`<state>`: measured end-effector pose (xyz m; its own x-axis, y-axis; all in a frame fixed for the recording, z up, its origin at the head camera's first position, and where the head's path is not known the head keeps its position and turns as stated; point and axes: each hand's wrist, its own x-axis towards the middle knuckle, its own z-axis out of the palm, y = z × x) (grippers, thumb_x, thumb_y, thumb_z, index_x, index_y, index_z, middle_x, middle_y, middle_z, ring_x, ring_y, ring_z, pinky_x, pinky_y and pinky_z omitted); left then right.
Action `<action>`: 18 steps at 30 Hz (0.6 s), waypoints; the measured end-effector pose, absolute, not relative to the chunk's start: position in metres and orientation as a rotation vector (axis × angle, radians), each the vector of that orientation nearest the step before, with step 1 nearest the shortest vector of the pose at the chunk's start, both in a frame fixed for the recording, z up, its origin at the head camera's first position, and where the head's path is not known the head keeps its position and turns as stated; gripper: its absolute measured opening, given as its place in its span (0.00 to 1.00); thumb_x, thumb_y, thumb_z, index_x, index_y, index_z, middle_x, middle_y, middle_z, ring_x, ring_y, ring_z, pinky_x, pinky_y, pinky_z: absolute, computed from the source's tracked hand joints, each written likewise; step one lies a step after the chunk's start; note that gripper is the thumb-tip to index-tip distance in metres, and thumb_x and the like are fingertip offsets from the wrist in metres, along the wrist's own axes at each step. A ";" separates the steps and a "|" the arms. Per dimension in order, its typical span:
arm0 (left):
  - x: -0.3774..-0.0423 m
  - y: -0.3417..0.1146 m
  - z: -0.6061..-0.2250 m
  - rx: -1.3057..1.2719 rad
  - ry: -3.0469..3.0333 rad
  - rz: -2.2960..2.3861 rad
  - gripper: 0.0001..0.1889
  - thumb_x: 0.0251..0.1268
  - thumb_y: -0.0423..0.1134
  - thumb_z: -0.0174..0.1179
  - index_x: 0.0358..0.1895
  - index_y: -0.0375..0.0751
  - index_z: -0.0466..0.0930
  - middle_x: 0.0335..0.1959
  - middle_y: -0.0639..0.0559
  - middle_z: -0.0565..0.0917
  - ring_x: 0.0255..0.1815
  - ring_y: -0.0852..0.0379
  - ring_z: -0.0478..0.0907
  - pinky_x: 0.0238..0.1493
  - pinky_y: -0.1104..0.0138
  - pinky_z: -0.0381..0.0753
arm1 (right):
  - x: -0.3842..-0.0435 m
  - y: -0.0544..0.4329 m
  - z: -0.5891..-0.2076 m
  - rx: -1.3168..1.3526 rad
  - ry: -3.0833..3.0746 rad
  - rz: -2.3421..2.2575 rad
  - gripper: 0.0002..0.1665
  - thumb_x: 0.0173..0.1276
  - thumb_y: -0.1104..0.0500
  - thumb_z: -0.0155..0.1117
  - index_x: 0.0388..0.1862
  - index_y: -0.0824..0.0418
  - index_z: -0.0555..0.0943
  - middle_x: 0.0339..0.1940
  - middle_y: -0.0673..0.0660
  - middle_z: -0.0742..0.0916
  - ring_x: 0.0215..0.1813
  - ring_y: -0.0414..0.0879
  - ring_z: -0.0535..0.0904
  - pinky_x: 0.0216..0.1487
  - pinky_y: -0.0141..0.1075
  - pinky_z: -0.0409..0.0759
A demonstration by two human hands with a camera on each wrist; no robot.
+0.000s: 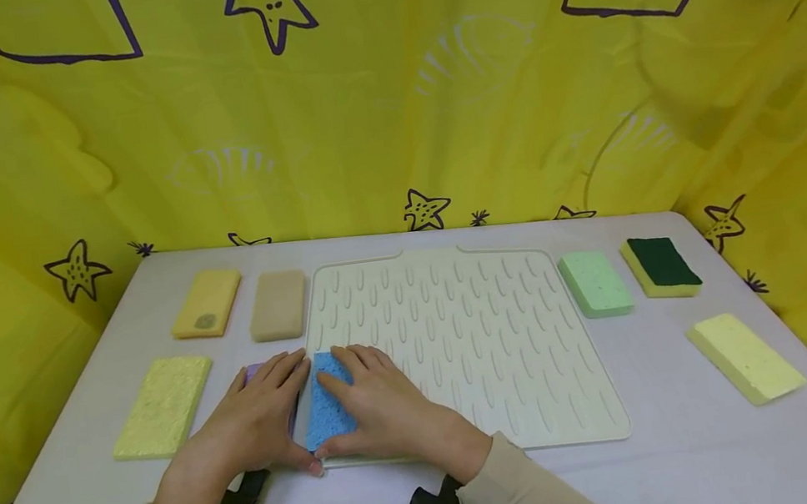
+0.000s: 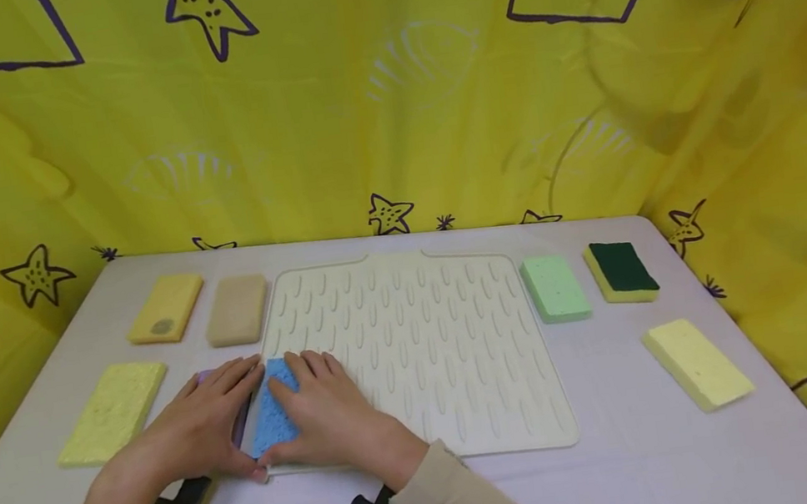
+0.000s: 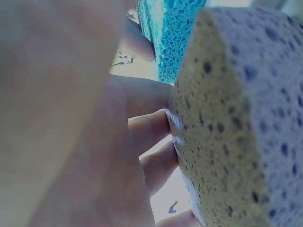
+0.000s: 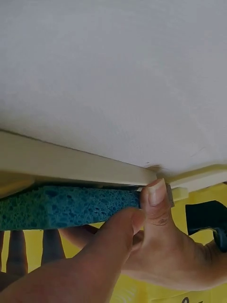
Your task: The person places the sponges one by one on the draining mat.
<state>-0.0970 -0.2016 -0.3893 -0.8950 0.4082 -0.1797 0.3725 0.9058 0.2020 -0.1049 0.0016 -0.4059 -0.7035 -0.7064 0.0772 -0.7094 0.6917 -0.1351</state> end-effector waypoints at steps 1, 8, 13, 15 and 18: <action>-0.097 -0.202 -0.390 0.589 2.850 0.242 0.71 0.25 0.75 0.74 0.75 0.34 0.59 0.78 0.40 0.60 0.79 0.38 0.55 0.69 0.29 0.54 | -0.105 0.001 -0.406 1.210 -2.875 0.248 0.53 0.59 0.25 0.61 0.74 0.55 0.69 0.76 0.62 0.67 0.76 0.56 0.63 0.76 0.51 0.63; -0.096 -0.202 -0.392 0.596 2.854 0.249 0.71 0.25 0.75 0.74 0.76 0.35 0.58 0.78 0.40 0.60 0.78 0.38 0.55 0.68 0.29 0.54 | -0.105 0.004 -0.407 1.262 -2.881 0.322 0.51 0.63 0.27 0.58 0.76 0.55 0.65 0.79 0.63 0.62 0.80 0.61 0.55 0.78 0.57 0.57; -0.097 -0.201 -0.392 0.600 2.853 0.239 0.70 0.25 0.74 0.75 0.75 0.34 0.60 0.78 0.39 0.60 0.78 0.37 0.56 0.68 0.29 0.54 | -0.103 0.022 -0.400 1.232 -2.914 0.532 0.49 0.66 0.30 0.59 0.78 0.52 0.62 0.82 0.59 0.56 0.83 0.58 0.47 0.79 0.59 0.49; -0.097 -0.201 -0.391 0.591 2.851 0.237 0.70 0.24 0.74 0.75 0.75 0.34 0.60 0.78 0.39 0.60 0.78 0.37 0.56 0.69 0.29 0.54 | -0.103 0.032 -0.396 1.186 -2.915 0.608 0.48 0.66 0.32 0.61 0.78 0.51 0.61 0.82 0.58 0.55 0.83 0.55 0.46 0.80 0.57 0.46; -0.097 -0.200 -0.391 0.569 2.843 0.239 0.71 0.24 0.74 0.75 0.75 0.34 0.60 0.78 0.39 0.59 0.78 0.38 0.55 0.70 0.30 0.52 | -0.104 0.049 -0.395 1.100 -2.909 0.683 0.49 0.66 0.34 0.63 0.79 0.50 0.59 0.83 0.58 0.53 0.83 0.53 0.45 0.81 0.56 0.45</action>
